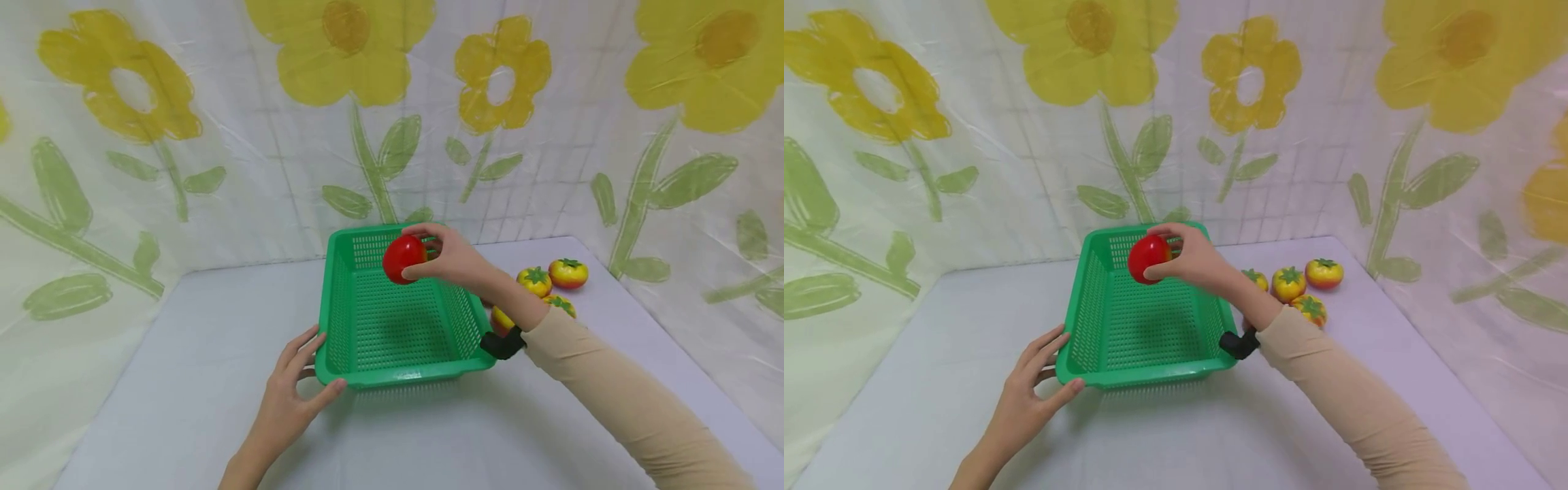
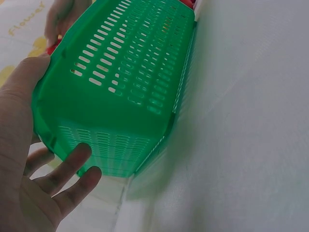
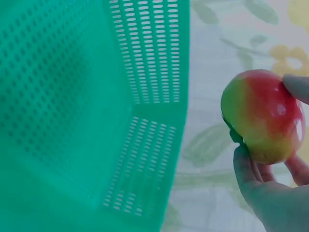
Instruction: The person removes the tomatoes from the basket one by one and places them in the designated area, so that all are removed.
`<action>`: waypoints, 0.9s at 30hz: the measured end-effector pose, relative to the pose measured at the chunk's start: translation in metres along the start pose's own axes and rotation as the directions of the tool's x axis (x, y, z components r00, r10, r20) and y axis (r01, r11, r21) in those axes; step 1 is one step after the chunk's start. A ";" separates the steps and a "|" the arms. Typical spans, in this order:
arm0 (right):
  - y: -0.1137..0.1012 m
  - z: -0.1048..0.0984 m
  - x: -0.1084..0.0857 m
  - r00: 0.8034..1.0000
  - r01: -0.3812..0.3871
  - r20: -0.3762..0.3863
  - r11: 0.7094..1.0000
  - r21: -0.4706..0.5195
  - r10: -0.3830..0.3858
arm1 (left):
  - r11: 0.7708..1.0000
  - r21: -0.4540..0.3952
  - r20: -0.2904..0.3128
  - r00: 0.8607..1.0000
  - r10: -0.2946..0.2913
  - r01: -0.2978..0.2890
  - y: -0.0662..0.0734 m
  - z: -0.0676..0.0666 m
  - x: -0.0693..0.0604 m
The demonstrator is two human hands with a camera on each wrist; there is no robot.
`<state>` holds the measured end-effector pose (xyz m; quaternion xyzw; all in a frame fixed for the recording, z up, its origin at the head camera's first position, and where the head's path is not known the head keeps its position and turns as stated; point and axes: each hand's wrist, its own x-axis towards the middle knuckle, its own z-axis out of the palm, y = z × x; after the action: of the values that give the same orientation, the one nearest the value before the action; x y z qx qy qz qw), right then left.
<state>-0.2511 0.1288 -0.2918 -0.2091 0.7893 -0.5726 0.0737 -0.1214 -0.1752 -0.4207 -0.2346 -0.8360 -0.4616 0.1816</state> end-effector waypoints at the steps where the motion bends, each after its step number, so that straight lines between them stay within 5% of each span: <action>1: -0.001 -0.005 -0.005 1.000 0.005 -0.004 1.000 0.002 -0.005 | 1.000 -0.004 -0.001 1.000 0.003 -0.003 0.000 0.000 0.000; 12: 0.015 -0.054 -0.069 0.985 -0.022 -0.169 0.999 0.030 0.027 | 1.000 0.001 -0.010 1.000 0.005 -0.005 0.000 0.002 0.000; 18: 0.035 -0.065 -0.090 0.971 -0.098 -0.219 0.995 0.024 0.101 | 1.000 -0.002 -0.014 1.000 0.017 -0.017 0.000 0.001 -0.001; 27: 0.057 -0.066 -0.115 0.956 -0.115 -0.263 0.991 0.071 0.130 | 1.000 -0.005 -0.004 1.000 0.009 -0.009 -0.001 0.001 -0.001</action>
<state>-0.1853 0.2485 -0.3370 -0.0786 0.7875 -0.6113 0.0080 -0.1211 -0.1749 -0.4223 -0.2378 -0.8336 -0.4631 0.1847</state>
